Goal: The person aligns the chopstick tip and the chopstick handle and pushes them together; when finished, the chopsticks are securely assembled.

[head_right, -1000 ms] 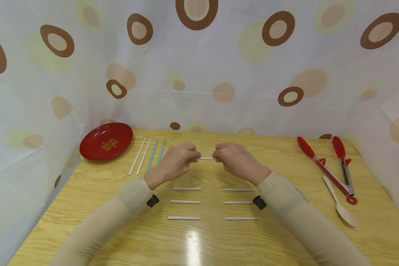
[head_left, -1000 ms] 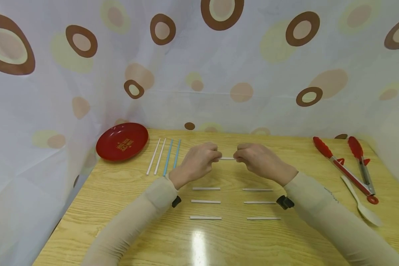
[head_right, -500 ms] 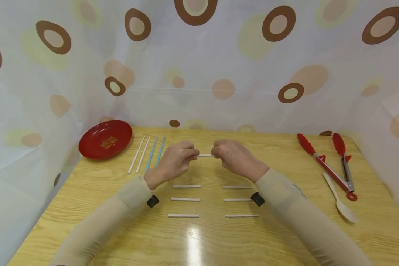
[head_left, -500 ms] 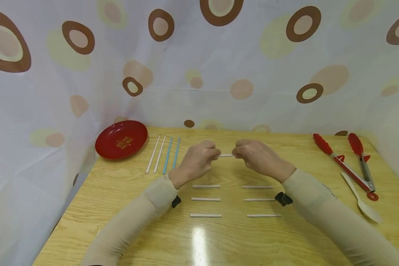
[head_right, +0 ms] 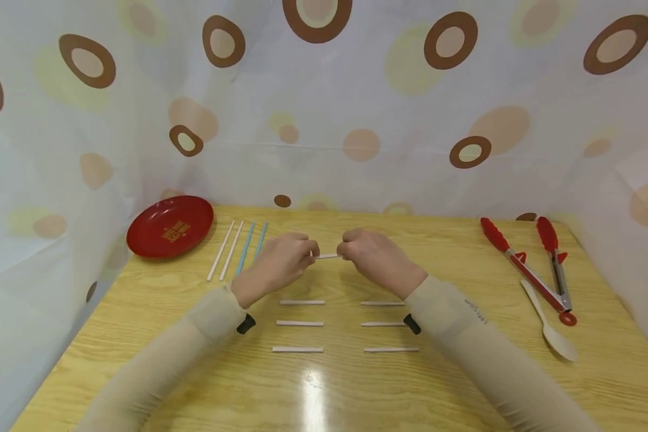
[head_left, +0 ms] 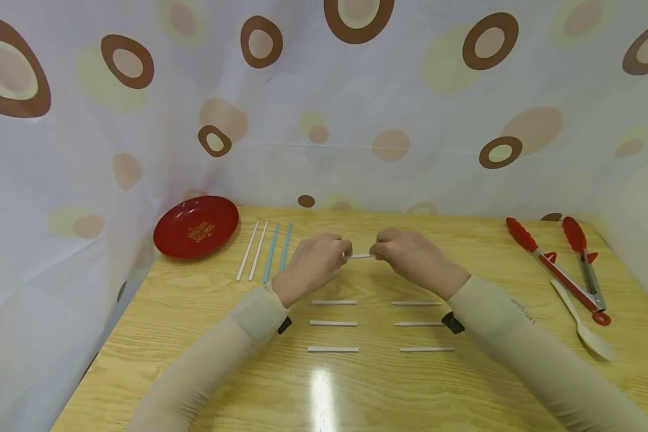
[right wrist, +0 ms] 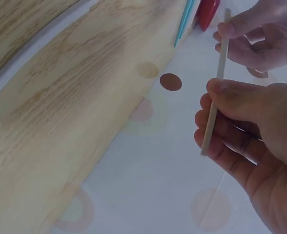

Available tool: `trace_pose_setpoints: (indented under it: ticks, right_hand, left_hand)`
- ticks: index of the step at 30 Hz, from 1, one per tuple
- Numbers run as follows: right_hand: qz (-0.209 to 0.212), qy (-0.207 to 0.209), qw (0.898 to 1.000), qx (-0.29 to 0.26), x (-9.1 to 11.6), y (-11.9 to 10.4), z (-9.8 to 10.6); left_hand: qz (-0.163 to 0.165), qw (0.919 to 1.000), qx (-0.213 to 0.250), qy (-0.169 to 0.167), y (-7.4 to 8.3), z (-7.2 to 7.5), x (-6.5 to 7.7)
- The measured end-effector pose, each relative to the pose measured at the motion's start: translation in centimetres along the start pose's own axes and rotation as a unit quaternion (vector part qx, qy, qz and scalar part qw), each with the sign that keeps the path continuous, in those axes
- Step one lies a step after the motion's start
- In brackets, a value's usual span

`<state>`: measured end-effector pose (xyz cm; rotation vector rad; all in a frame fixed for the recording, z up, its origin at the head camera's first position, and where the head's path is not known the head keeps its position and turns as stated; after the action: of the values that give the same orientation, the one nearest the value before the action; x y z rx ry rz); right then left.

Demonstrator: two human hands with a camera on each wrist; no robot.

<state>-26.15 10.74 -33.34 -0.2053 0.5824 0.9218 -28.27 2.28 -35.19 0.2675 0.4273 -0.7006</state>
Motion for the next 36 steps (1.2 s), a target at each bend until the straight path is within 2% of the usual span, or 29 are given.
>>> trace_pose_setpoints:
  ticks: [2,4,8,10,12,14,17,19,20,21,24,29,36]
  right_hand:
    - [0.002,0.002,1.0,0.017,0.0,0.0,0.1]
    - [0.003,0.008,0.999,0.031,0.1,0.0,0.3]
    - [0.0,0.015,0.999,0.03,0.6,0.0,0.8]
    - [-0.021,-0.015,1.0,0.01,1.2,0.2,0.4]
    - [-0.057,-0.075,0.995,-0.021,2.1,0.5,-0.6]
    - [-0.1,-0.146,0.982,-0.061,3.3,0.9,-1.7]
    - [-0.152,-0.234,0.954,-0.109,5.3,1.3,-3.2]
    - [-0.173,-0.263,0.941,-0.128,6.2,1.5,-3.7]
    - [-0.177,-0.272,0.937,-0.131,6.6,1.6,-3.8]
    - [-0.184,-0.278,0.933,-0.132,6.8,1.7,-4.0]
    - [-0.193,-0.284,0.93,-0.132,7.3,2.0,-4.1]
    - [-0.194,-0.286,0.93,-0.125,7.7,2.1,-4.3]
    - [-0.196,-0.297,0.927,-0.118,7.7,1.9,-4.5]
  left_hand:
    - [0.027,0.9991,0.002,-0.033,-0.5,-0.6,0.2]
    - [0.058,0.9965,0.028,-0.052,-1.2,-1.0,0.4]
    - [0.124,0.9846,0.106,-0.063,-3.0,-1.6,1.2]
    - [0.148,0.9763,0.145,-0.061,-3.7,-1.7,1.5]
    - [0.163,0.9702,0.168,-0.059,-4.4,-1.7,1.6]
    - [0.182,0.9632,0.187,-0.066,-5.1,-1.9,1.8]
    - [0.223,0.9458,0.22,-0.088,-6.4,-2.5,2.3]
    - [0.251,0.9331,0.236,-0.102,-7.2,-2.9,2.7]
    - [0.264,0.9269,0.244,-0.109,-7.6,-3.2,2.9]
    - [0.272,0.9246,0.241,-0.113,-8.0,-3.3,3.0]
    - [0.282,0.9258,0.224,-0.116,-9.0,-3.6,3.2]
    - [0.298,0.9261,0.196,-0.124,-10.4,-4.0,3.6]
    - [0.317,0.9256,0.159,-0.134,-11.3,-4.3,4.0]
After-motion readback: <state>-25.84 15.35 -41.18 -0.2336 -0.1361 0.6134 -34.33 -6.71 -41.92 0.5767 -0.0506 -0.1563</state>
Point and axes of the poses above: each hand's wrist, its own x-axis away from the middle knuckle, its own z-axis out of the back of the hand, y = z × x, the point moved 10 cm from there along -x, towards the middle knuckle, and after that the axes turned 13 degrees about y, right-handed, at the moved point
